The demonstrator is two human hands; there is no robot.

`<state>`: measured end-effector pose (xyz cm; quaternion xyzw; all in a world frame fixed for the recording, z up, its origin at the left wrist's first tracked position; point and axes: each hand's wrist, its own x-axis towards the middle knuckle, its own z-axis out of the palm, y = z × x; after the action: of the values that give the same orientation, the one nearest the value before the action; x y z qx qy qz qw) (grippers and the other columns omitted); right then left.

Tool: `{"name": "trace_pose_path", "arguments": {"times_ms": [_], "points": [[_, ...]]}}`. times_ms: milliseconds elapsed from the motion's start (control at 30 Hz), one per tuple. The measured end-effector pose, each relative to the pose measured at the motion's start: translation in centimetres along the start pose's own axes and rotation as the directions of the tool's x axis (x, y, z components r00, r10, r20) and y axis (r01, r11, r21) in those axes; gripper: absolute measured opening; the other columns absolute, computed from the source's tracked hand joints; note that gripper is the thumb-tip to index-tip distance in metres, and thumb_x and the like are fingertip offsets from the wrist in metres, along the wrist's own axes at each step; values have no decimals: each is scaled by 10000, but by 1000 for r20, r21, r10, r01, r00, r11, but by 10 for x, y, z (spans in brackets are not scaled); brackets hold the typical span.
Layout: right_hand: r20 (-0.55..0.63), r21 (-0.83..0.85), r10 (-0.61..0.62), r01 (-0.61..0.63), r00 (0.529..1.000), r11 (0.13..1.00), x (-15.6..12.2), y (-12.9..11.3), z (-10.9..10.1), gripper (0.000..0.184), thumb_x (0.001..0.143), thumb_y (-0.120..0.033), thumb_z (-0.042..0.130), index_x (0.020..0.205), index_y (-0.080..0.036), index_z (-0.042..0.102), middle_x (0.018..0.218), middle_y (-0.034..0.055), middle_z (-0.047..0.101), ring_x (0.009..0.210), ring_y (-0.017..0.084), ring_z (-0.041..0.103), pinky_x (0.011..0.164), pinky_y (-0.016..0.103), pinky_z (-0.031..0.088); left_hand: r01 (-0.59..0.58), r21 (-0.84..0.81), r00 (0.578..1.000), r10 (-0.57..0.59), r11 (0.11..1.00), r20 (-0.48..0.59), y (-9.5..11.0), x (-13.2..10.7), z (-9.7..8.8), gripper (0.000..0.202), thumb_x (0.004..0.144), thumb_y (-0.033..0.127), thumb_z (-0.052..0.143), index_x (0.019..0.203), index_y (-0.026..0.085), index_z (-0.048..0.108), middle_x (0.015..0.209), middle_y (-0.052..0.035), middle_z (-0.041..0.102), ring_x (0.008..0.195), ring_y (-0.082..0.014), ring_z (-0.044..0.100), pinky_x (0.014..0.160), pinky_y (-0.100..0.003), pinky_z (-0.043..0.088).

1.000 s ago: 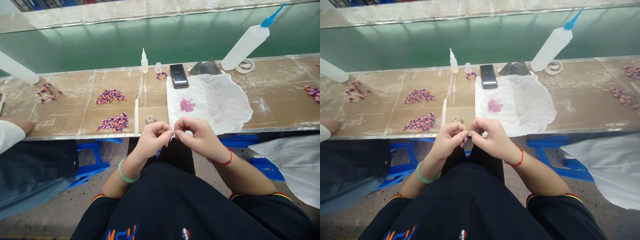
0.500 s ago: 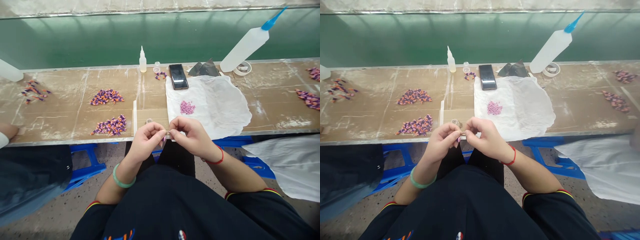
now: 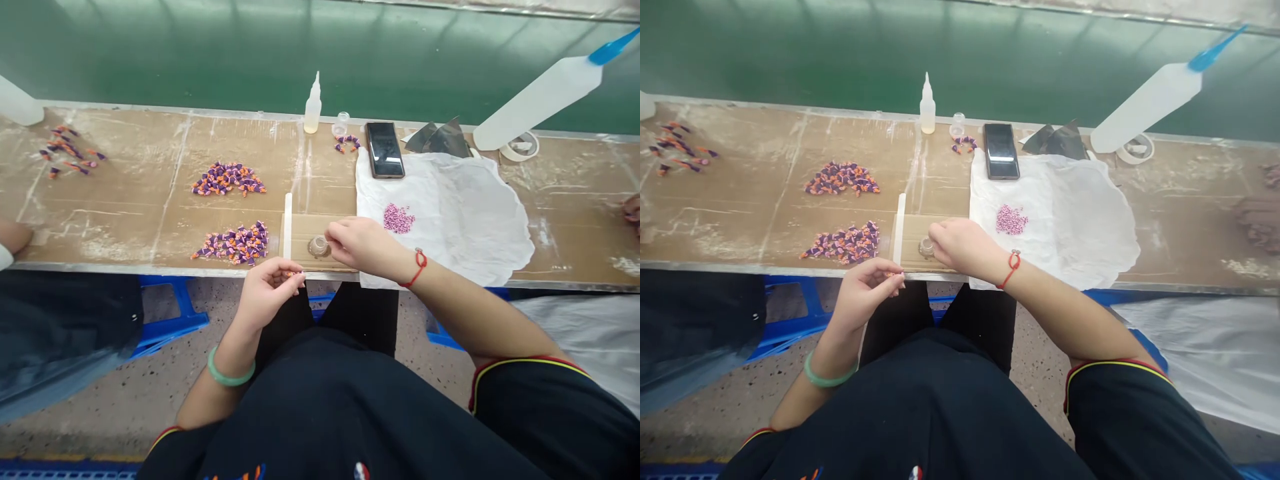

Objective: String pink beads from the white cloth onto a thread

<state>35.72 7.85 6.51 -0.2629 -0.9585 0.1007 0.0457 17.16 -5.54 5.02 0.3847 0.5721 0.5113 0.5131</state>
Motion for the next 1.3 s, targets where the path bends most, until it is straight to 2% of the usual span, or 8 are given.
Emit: {"name": "trace_pose_path", "arguments": {"times_ms": [367, 533, 600, 667, 733, 800, 1000, 1300], "points": [[130, -192, -49, 74, 990, 979, 13, -3, -3, 112, 830, -109, 571, 755, -183, 532, 697, 87, 631, 628, 202, 517, 565, 322, 289, 23, -60, 1000, -24, 998, -9, -6, 4, -5, 175, 674, 273, 830, 705, 158, 703, 568, -4, 668, 493, -112, 611, 496, -217, 526], [-9, 150, 34, -32, 999, 988, 6, -11, -20, 143, 824, -136, 537, 712, -206, 483, 644, 34, 596, 577, 169, 503, 565, 303, 332, 37, -206, 999, -42, 978, -20, 0, 3, -2, 274, 645, 330, 888, 769, 157, 716, 643, -23, 730, 565, -147, 705, 538, -228, 589], [-12, 479, 117, -97, 993, 873, 0, -19, -28, 115, 847, -174, 541, 742, -208, 510, 668, 23, 639, 593, 161, 568, 569, 283, 401, 11, -279, 1000, -17, 960, -18, 6, 2, 1, 324, 628, 367, 911, 785, 158, 720, 679, -33, 751, 581, -158, 728, 530, -223, 601], [55, 768, 170, -150, 984, 622, -7, -30, -35, 99, 885, -223, 554, 788, -208, 540, 752, 33, 703, 678, 171, 662, 615, 281, 497, -30, -322, 1000, 27, 946, -13, 12, -1, 6, 351, 630, 402, 919, 790, 159, 721, 689, -37, 760, 571, -162, 734, 509, -215, 603], [115, 907, 186, -179, 976, 381, -13, -41, -41, 124, 910, -269, 580, 804, -209, 553, 813, 45, 728, 751, 187, 709, 680, 306, 562, -81, -338, 996, 83, 938, -9, 19, -5, 11, 337, 659, 408, 910, 795, 163, 722, 691, -36, 766, 562, -161, 736, 498, -207, 607], [134, 945, 190, -184, 973, 272, -18, -51, -47, 151, 903, -293, 623, 794, -207, 562, 797, 42, 719, 741, 187, 705, 679, 311, 578, -129, -336, 991, 133, 933, -9, 24, -10, 16, 300, 691, 387, 898, 799, 167, 725, 708, -36, 775, 573, -160, 744, 505, -198, 615], [156, 936, 210, -212, 965, 280, -32, -68, -66, 116, 855, -212, 625, 763, -191, 556, 658, -16, 629, 579, 104, 572, 514, 203, 457, -237, -321, 969, 247, 917, -9, 33, -25, 25, 162, 755, 250, 864, 817, 173, 735, 778, -21, 796, 605, -148, 761, 546, -174, 636], [37, 921, 195, -109, 980, 374, -43, -76, -73, 91, 831, -160, 570, 750, -197, 550, 618, -45, 611, 509, 78, 527, 453, 184, 382, -292, -381, 946, 323, 877, 17, 41, -36, 31, 139, 779, 118, 826, 843, 228, 770, 833, 21, 806, 692, -130, 780, 615, -152, 650]]}}
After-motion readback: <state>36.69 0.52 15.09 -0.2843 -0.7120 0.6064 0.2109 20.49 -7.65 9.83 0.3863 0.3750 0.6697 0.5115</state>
